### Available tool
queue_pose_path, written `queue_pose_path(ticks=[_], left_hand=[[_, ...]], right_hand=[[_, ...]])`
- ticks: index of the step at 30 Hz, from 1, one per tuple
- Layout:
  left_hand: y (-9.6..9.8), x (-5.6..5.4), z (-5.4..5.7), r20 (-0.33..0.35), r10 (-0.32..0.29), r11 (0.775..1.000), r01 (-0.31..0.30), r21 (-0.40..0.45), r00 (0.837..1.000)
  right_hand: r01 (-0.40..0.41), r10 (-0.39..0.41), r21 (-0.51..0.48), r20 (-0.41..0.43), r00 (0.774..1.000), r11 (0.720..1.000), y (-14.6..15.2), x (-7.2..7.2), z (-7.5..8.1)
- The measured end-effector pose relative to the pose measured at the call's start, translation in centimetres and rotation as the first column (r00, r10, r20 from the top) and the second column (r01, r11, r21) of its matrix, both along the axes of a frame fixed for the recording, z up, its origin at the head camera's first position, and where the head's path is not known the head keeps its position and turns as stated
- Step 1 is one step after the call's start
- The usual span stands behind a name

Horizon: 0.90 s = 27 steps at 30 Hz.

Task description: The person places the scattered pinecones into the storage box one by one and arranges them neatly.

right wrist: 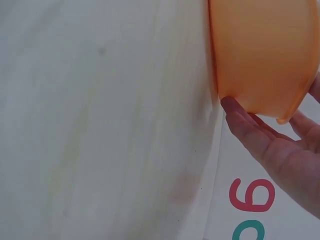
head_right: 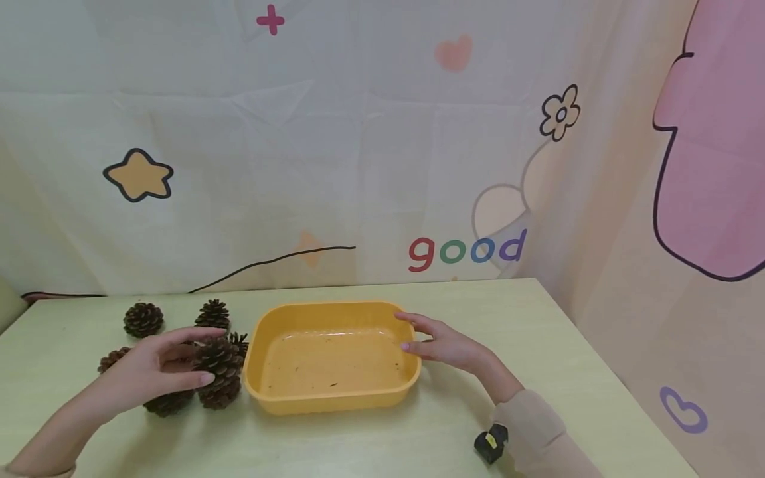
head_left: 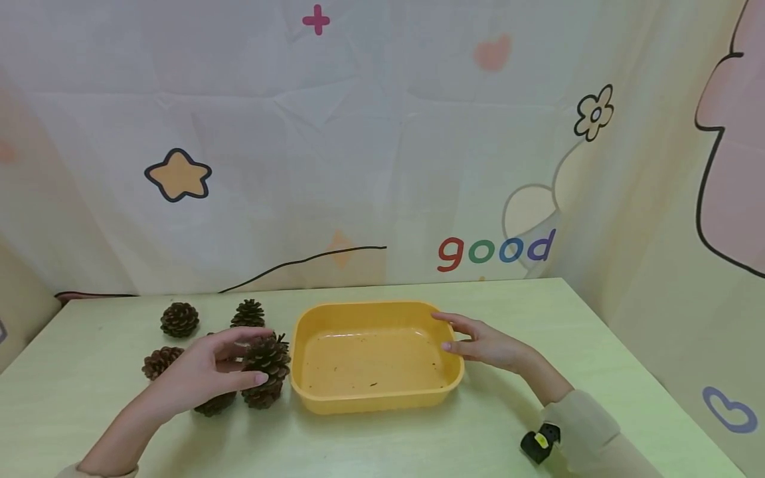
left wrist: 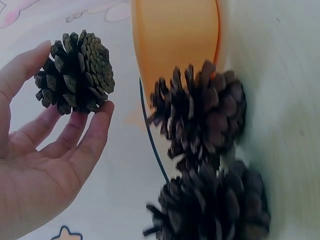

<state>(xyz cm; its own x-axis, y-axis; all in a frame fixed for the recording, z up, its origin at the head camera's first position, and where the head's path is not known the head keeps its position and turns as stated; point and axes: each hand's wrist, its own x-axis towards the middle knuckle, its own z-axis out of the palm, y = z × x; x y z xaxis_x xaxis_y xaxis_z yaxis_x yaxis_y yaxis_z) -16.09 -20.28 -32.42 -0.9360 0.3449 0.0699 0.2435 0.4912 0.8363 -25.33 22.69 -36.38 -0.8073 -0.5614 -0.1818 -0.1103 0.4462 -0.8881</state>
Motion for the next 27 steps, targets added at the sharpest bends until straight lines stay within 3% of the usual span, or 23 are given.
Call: queue_pose_path(ticks=[27], left_hand=[[7.3,-3.2,-1.6,-0.009,-0.125,0.981,0.125,0.149,0.992]], right_hand=[[-0.003,0.004,0.036,-0.018,1.000,0.999,0.0,-0.2,-0.1]])
